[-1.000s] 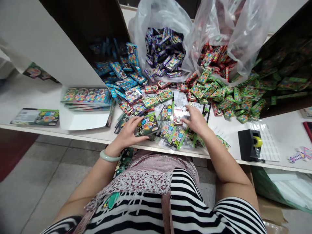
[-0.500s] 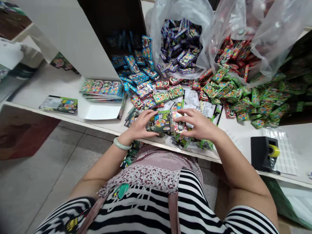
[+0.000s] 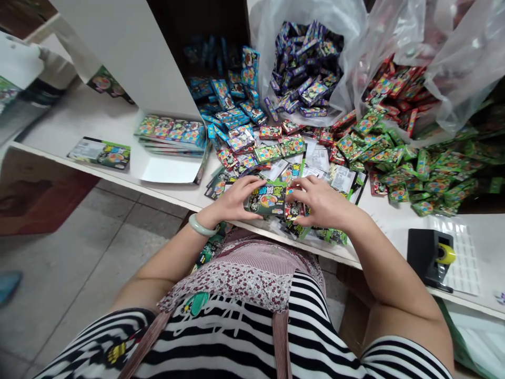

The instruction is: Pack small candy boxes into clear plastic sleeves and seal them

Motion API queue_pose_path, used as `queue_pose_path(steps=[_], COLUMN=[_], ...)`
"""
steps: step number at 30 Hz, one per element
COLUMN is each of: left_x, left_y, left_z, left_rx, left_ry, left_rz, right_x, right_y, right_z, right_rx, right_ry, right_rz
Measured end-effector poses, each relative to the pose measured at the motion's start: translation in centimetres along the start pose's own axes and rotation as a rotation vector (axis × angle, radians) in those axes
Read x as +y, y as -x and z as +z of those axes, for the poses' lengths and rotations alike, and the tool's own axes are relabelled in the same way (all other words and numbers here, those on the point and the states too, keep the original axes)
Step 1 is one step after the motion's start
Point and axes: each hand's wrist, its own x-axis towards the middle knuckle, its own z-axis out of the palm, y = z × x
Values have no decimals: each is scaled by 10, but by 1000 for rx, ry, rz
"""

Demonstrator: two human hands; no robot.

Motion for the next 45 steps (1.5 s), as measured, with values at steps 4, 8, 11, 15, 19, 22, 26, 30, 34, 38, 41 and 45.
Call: queue_pose_path(steps=[4, 8, 11, 15, 19, 22, 26, 30, 34, 38, 41, 45], left_x=[0, 2, 2, 1, 1, 0, -7, -9, -7, -14, -21, -26], left_y=[0, -1, -3, -2, 1, 2, 7, 17, 25, 28, 29, 29], left_z=[-1, 0, 1, 3, 7, 7, -4, -22, -32, -33, -33, -35], left_rx=[-3, -5, 3, 53, 142, 157, 227, 240, 227, 249, 245, 261], left_ry=[17, 38, 27, 16, 30, 44, 8, -16, -22, -15, -16, -32], left_rz=[-5, 3, -7, -57, -80, -96, -146, -124, -130, -186, -177, -168], right_x=[1, 6, 8, 6, -9, -10, 44, 134, 200, 228, 234, 219], right_y=[-2, -7, -11, -11, -8, -14, -49, -118, -185, -214, -209, -180], right_z=[0, 8, 16, 25, 36, 42, 27, -9, -41, -54, -59, -61], right_rx=[22, 33, 61, 213, 289, 289, 544, 652, 561, 491, 568, 745], right_ry=[-17, -3, -40, -96, -80, -157, -329, -143, 62, 82, 26, -267], right_rz=[17, 61, 87, 138, 174, 175, 353, 541, 729, 904, 901, 781])
